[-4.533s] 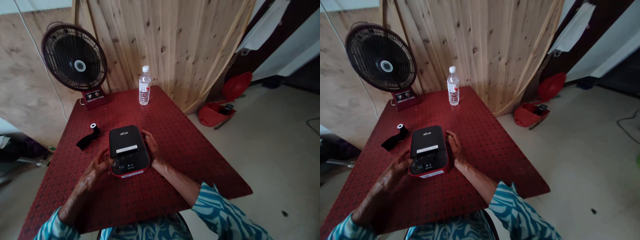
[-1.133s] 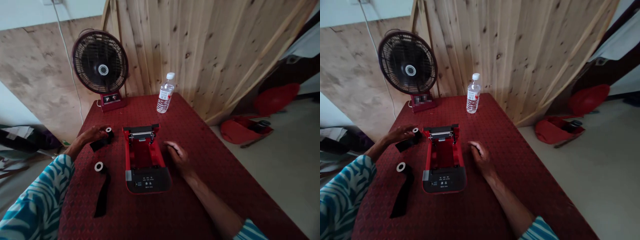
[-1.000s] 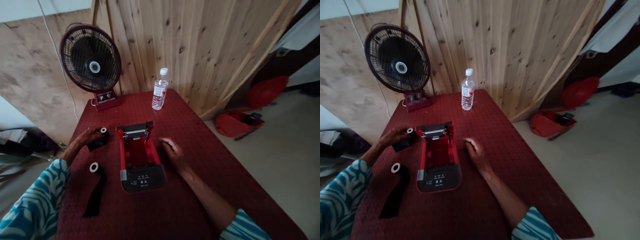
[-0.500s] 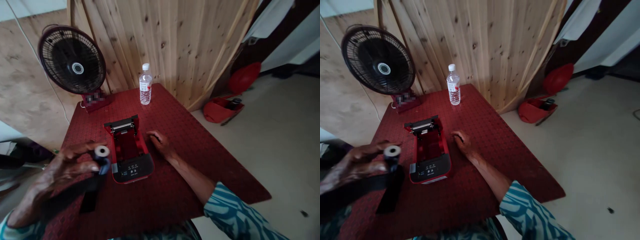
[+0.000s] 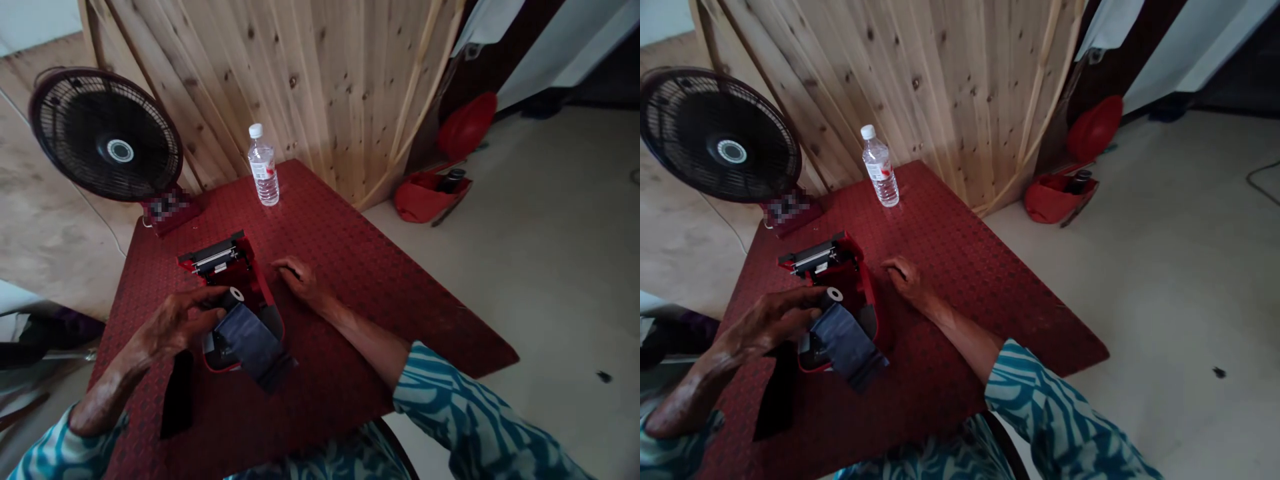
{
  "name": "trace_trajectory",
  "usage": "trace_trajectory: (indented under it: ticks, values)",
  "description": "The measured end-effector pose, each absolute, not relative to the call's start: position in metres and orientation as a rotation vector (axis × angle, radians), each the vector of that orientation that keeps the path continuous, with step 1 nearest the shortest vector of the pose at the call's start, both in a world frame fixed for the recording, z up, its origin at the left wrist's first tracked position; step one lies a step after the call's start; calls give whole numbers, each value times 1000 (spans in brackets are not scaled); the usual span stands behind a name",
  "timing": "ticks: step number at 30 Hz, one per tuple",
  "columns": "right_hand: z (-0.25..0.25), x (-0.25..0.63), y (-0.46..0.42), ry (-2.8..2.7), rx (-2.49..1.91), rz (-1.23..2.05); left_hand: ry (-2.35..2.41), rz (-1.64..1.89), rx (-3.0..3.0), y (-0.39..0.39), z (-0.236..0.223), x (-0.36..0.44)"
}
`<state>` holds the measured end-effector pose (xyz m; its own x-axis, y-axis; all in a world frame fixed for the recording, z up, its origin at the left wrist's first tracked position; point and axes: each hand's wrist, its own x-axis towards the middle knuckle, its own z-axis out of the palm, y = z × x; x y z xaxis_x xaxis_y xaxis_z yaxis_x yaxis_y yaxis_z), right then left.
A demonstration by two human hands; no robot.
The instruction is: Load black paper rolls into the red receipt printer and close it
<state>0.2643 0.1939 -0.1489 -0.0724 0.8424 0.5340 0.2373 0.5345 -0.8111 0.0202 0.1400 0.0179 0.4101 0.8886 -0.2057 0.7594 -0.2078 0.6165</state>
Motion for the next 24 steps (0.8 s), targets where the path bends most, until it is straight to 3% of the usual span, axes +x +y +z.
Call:
trace_trajectory:
  ticks: [8,18,24]
  values:
    - [-148,263,193,-1632,-950,661,1360,322,2404,150,-2,31]
    - [-145,265,192,-1644,-946,685,1453,-343,2620,171,-5,62]
    - [-146,265,192,-1636,-936,709,1259,-172,2564,172,-5,49]
